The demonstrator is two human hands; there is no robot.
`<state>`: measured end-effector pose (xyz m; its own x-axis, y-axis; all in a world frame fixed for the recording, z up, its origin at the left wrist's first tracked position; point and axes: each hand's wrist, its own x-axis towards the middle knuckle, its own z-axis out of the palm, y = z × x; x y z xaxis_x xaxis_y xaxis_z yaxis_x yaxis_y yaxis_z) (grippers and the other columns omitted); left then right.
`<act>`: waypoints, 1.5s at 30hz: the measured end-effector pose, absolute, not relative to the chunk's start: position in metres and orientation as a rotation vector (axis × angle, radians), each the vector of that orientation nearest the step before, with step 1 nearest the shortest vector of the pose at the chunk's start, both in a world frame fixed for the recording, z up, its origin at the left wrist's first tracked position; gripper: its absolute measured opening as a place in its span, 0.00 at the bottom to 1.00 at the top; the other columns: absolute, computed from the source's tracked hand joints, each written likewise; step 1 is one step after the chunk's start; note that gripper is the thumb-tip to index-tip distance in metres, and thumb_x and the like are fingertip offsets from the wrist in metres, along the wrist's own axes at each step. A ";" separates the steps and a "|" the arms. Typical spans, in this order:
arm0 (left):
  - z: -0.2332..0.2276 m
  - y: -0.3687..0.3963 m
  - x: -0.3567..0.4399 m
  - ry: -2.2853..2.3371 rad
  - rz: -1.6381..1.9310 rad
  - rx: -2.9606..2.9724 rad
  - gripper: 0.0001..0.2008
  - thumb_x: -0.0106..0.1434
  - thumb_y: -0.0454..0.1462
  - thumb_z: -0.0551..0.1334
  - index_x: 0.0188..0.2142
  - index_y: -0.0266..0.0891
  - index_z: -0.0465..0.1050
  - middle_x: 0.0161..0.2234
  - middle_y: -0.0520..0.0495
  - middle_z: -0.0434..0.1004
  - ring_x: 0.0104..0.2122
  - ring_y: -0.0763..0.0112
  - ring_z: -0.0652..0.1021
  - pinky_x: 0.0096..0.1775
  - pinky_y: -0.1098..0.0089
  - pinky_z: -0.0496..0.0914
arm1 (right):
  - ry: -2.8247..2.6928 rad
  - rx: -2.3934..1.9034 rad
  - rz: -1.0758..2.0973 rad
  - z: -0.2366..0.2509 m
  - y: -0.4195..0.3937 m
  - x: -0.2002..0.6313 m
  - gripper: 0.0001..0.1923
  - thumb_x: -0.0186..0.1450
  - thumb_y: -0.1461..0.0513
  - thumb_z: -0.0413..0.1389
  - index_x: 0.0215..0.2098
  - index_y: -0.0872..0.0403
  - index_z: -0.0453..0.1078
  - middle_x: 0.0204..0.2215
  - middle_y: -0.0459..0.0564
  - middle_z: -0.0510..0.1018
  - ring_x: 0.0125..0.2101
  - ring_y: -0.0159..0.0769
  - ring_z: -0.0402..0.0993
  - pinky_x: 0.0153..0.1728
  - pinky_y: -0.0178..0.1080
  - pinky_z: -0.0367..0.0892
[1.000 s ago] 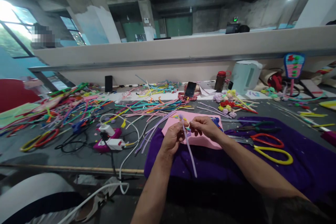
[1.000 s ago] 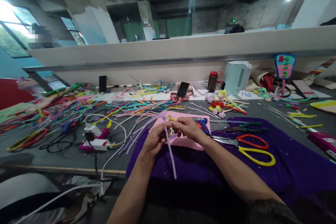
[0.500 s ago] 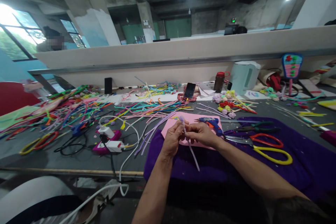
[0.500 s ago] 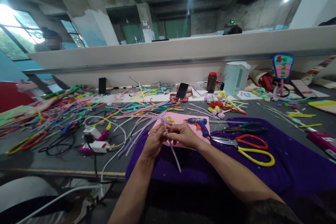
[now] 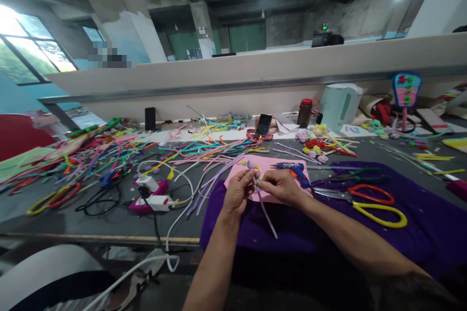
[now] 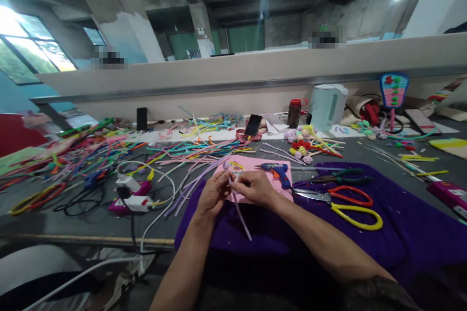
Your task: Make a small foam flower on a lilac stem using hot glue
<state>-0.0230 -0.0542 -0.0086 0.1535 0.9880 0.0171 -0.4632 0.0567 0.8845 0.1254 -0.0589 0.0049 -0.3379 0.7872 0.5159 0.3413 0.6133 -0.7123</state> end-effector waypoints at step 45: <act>-0.005 -0.050 -0.026 0.686 1.211 0.629 0.10 0.46 0.38 0.66 0.26 0.34 0.70 0.22 0.52 0.71 0.16 0.84 0.67 0.12 0.83 0.53 | -1.582 -0.728 -0.173 0.073 -0.079 0.178 0.11 0.59 0.60 0.54 0.41 0.49 0.67 0.40 0.48 0.70 0.25 0.27 0.65 0.25 0.35 0.64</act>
<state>-0.0257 -0.0497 -0.0051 0.2054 0.9692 -0.1361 -0.6155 0.2361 0.7519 0.1779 -0.0794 0.0726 0.0254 0.3460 0.9379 0.5404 0.7845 -0.3041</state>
